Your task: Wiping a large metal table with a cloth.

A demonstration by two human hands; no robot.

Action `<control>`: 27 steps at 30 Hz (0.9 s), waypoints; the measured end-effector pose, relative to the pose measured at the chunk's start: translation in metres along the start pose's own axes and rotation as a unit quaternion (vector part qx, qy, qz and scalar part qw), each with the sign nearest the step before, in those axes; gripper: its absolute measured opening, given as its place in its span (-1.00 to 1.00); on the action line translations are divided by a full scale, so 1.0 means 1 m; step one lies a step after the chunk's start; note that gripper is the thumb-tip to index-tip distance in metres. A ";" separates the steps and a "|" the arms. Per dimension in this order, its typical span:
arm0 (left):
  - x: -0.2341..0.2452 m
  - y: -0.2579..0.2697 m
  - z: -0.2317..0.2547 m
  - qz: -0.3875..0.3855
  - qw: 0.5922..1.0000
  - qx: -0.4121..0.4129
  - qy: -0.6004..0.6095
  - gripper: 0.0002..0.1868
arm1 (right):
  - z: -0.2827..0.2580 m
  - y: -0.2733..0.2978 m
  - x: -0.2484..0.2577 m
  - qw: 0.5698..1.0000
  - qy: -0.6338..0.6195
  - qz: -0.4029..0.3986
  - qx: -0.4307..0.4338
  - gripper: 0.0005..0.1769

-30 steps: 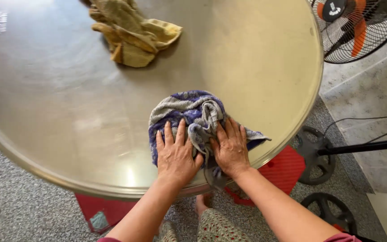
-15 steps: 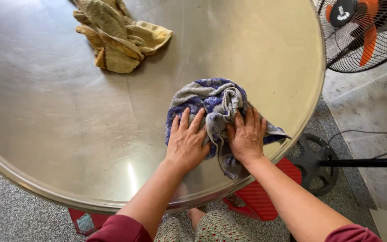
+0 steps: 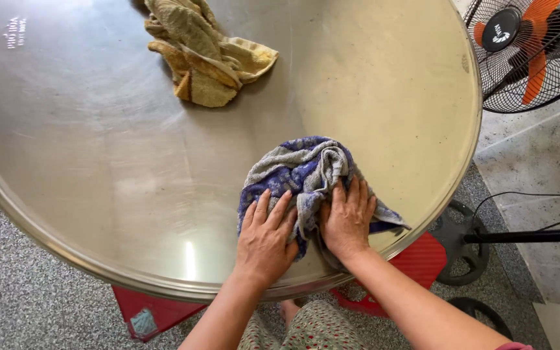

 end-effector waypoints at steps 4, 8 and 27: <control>0.039 0.028 -0.044 0.006 1.000 -0.005 0.001 -0.36 | -0.065 0.023 0.009 1.000 -0.004 -0.004 0.000 -0.24; 0.087 0.060 -0.107 0.046 0.998 0.043 -0.027 -0.35 | -0.163 0.044 0.038 0.999 -0.037 -0.017 0.032 -0.17; 0.082 0.130 -0.041 -0.048 0.999 0.002 0.012 -0.44 | -0.158 0.176 0.080 0.996 -0.061 0.038 -0.056 -0.50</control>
Point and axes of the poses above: each hand's wrist, its own y-axis away from the middle knuckle, its own x-axis out of the back of the hand, z = x × y, the point moved 2 cm from there along -y, towards the middle knuckle, and after that the axes turned 9 degrees about y, right-handed, at the moved point
